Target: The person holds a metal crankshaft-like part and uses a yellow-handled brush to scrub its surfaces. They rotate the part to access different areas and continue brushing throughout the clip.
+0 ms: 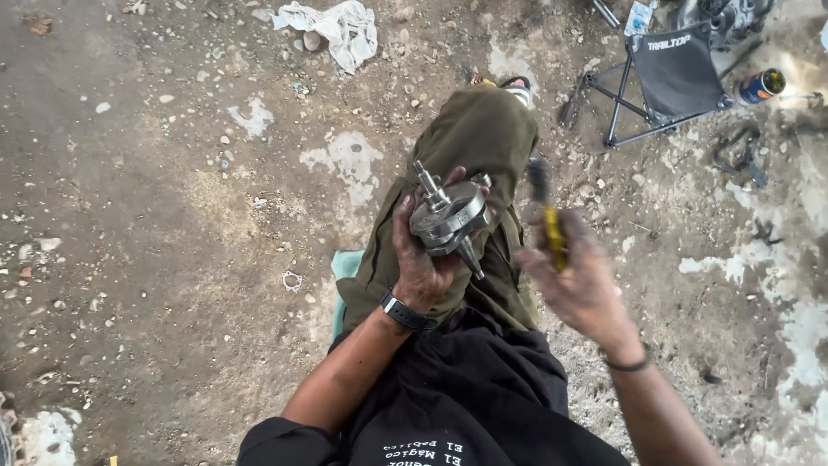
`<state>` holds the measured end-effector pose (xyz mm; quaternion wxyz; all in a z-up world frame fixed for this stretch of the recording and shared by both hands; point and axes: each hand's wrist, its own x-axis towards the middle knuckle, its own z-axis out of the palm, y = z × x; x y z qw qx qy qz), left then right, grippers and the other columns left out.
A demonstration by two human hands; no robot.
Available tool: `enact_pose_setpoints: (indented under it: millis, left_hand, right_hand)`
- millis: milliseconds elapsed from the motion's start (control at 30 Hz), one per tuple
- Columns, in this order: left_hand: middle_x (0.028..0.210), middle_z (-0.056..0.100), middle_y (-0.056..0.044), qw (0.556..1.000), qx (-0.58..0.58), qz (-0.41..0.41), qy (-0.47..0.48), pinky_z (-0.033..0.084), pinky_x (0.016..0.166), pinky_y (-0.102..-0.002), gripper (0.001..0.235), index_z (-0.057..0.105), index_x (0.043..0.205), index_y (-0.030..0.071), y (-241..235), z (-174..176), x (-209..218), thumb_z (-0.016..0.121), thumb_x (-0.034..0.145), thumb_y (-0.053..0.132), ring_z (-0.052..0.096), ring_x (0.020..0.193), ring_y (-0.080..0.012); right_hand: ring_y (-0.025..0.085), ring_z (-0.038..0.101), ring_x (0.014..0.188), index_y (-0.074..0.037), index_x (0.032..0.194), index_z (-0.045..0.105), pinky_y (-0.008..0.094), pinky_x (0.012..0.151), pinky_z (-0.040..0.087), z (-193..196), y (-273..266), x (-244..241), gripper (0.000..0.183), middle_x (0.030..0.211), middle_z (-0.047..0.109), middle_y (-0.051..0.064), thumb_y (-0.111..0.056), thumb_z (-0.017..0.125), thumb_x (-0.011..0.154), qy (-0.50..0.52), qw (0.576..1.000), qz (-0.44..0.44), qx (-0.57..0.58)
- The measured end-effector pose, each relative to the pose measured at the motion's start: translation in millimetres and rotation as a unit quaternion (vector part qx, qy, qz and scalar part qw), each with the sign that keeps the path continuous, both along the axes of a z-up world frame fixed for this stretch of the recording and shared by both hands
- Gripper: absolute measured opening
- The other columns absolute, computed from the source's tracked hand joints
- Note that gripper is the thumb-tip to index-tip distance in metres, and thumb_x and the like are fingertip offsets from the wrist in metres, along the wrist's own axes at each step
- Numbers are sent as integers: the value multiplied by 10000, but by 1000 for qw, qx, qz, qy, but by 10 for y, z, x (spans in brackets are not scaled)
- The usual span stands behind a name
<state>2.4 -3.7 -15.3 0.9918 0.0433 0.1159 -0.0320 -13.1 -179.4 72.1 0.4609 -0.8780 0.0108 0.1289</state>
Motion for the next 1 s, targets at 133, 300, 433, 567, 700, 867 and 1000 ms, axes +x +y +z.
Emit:
enact_pose_setpoints:
  millis: [133,300,433,567,700,867,1000]
  left_hand:
    - [1495,503,-187,1000,11,8,4,532,919,-681,358,697,1174,200,-4,113,8,562,937,432,556,1233,-522]
    - [1508,470,-202,992,108,28,-54,513,1008,-627,437,570,1307,157,7,-227,51,524,960,418,543,1265,-479]
    - [1498,473,-249,899,410,45,-149,463,1091,-530,641,459,1417,52,56,290,-16,464,957,499,494,1356,-423]
    - [1515,461,-231,771,603,81,-189,478,1092,-523,514,522,1370,31,-36,186,3,353,980,320,492,1369,-432]
    - [1451,506,-224,938,310,82,-131,546,1014,-410,942,433,1437,42,-185,-159,4,855,673,397,567,1273,-298]
    - [1386,559,-167,963,246,93,-63,612,901,-346,648,499,1363,32,-132,-29,-13,770,834,290,623,1190,-255]
    - [1306,608,-206,961,255,94,-49,610,892,-393,623,545,1344,18,-106,-38,20,736,824,303,648,1148,-275]
  right_hand:
    - [524,585,1223,15,1374,497,742,973,477,-97,343,16,664,1273,597,281,-190,838,842,-42,997,46,50]
    - [470,626,1175,32,1371,515,669,961,532,-322,435,120,491,1221,609,249,-99,716,943,-138,990,33,9]
    - [411,654,1156,21,1412,508,588,936,577,-569,327,147,460,1218,634,213,-58,652,983,-193,981,37,0]
    - [396,679,1040,19,1364,566,501,763,618,-513,245,176,397,1164,638,210,-118,644,999,-191,981,40,-9]
    - [420,683,1023,11,1371,589,488,667,598,-350,290,174,396,1183,646,224,-143,638,1010,-199,978,53,-46]
    - [422,682,1019,20,1422,578,498,637,573,-222,259,184,431,1237,647,245,-100,601,1009,-176,979,90,-43]
    - [495,673,1070,8,1412,593,544,733,588,-11,339,172,403,1246,663,255,-70,544,1020,-186,976,106,-39]
